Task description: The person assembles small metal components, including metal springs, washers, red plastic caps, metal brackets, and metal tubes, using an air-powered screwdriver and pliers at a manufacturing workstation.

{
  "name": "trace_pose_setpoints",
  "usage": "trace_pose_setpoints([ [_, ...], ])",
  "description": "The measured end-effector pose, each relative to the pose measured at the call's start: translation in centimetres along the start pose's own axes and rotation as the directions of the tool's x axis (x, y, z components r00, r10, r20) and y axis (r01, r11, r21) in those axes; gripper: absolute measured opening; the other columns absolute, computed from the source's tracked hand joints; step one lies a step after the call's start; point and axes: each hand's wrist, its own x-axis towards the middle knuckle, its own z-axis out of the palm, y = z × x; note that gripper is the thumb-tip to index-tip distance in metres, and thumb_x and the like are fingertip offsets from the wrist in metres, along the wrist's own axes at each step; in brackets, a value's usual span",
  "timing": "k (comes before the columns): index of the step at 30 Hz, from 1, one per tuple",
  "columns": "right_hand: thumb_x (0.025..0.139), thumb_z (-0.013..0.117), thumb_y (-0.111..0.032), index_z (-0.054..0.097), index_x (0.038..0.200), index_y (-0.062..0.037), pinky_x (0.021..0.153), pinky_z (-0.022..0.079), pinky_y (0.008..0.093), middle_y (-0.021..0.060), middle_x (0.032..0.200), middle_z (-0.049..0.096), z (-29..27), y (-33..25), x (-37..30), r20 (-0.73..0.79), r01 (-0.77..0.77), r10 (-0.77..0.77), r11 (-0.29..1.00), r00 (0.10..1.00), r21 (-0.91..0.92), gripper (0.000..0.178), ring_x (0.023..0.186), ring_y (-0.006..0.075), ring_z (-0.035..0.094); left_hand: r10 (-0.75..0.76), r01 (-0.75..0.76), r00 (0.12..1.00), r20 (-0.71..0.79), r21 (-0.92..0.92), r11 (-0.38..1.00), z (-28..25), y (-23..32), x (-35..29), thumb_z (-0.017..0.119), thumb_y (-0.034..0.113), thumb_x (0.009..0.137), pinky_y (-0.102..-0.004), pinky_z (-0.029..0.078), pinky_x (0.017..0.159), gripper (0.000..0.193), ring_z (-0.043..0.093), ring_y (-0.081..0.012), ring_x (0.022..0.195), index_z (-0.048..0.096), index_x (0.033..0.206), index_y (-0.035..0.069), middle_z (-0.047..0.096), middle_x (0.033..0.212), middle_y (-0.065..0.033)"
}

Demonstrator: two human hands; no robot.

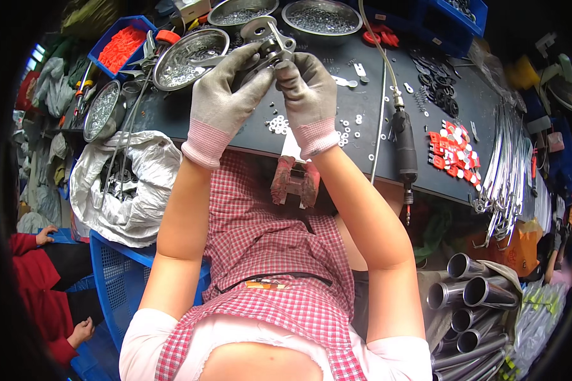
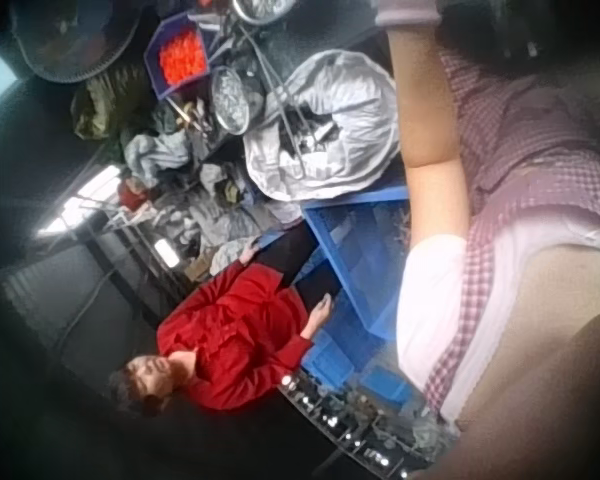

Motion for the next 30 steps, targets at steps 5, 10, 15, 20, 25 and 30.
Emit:
trace_pose_setpoints([
  [5,0.086,0.068,-0.023,0.058,0.093,0.0014,0.06,0.04,0.0167,-0.0017,0.078,0.058,-1.2,-0.5,-0.1,-0.031,-0.002,0.003,1.0,0.999,0.031,0.027,0.066,0.0029,0.048,0.073,-0.073,0.997,0.01,-0.002,0.997,1.3,0.3,0.2,0.069,0.022,0.08,-0.0267,0.053,0.078,0.043,0.067,-0.0158,0.089,0.06,0.116,0.001,0.069,0.098,-0.0132],
  [10,0.083,0.071,-0.023,0.058,0.09,0.0014,0.062,0.045,0.0199,0.0014,0.079,0.061,-1.2,-0.9,-0.3,0.026,0.044,-0.042,0.995,0.999,-0.087,0.028,0.07,0.005,0.054,-0.01,0.003,0.999,-0.052,-0.138,0.99,1.7,-0.2,0.1,0.067,0.012,0.082,-0.0198,0.05,0.07,0.034,0.061,-0.0047,0.078,0.063,0.112,0.0,0.068,0.092,-0.0048],
  [15,0.078,0.072,-0.017,0.061,0.098,0.0018,0.067,0.05,0.0258,0.0084,0.083,0.063,-3.8,-3.8,-1.1,0.152,0.072,-0.008,0.902,0.988,-0.425,0.03,0.072,0.0125,0.06,-0.057,0.05,0.998,-0.039,-0.16,0.986,2.6,-0.3,0.0,0.066,0.008,0.082,-0.0185,0.048,0.072,0.034,0.059,-0.0044,0.079,0.061,0.114,-0.002,0.066,0.092,-0.0024],
  [20,0.084,0.062,-0.015,0.065,0.106,-0.0083,0.082,0.05,0.0336,0.0133,0.1,0.065,-18.0,-12.4,0.0,-0.092,-0.077,-0.119,0.128,0.989,-0.989,0.023,0.09,0.0259,0.064,-0.106,0.108,0.994,0.022,-0.188,0.976,2.4,-1.3,0.1,0.065,0.007,0.084,-0.0196,0.048,0.077,0.036,0.06,-0.0062,0.084,0.059,0.118,-0.003,0.065,0.098,-0.0048],
  [25,0.083,0.064,-0.021,0.066,0.11,-0.0124,0.088,0.047,0.0342,0.0153,0.104,0.065,-28.2,-14.7,-0.1,-0.513,-0.508,0.027,-0.097,0.858,-0.856,0.028,0.096,0.0278,0.063,-0.131,0.136,0.99,0.043,-0.155,0.978,2.5,-2.5,0.3,0.065,0.007,0.084,-0.0197,0.047,0.079,0.038,0.059,-0.0065,0.086,0.058,0.12,-0.001,0.065,0.1,-0.0049],
  [30,0.082,0.063,-0.021,0.066,0.107,-0.0073,0.086,0.048,0.0348,0.0144,0.103,0.067,-34.1,-15.8,5.4,-0.469,-0.448,0.121,-0.164,0.875,-0.879,0.028,0.094,0.0257,0.064,-0.128,0.143,0.988,0.087,-0.201,0.969,3.2,-3.1,0.9,0.063,0.006,0.085,-0.0188,0.047,0.075,0.037,0.057,-0.0048,0.083,0.058,0.121,0.0,0.064,0.099,-0.003],
])
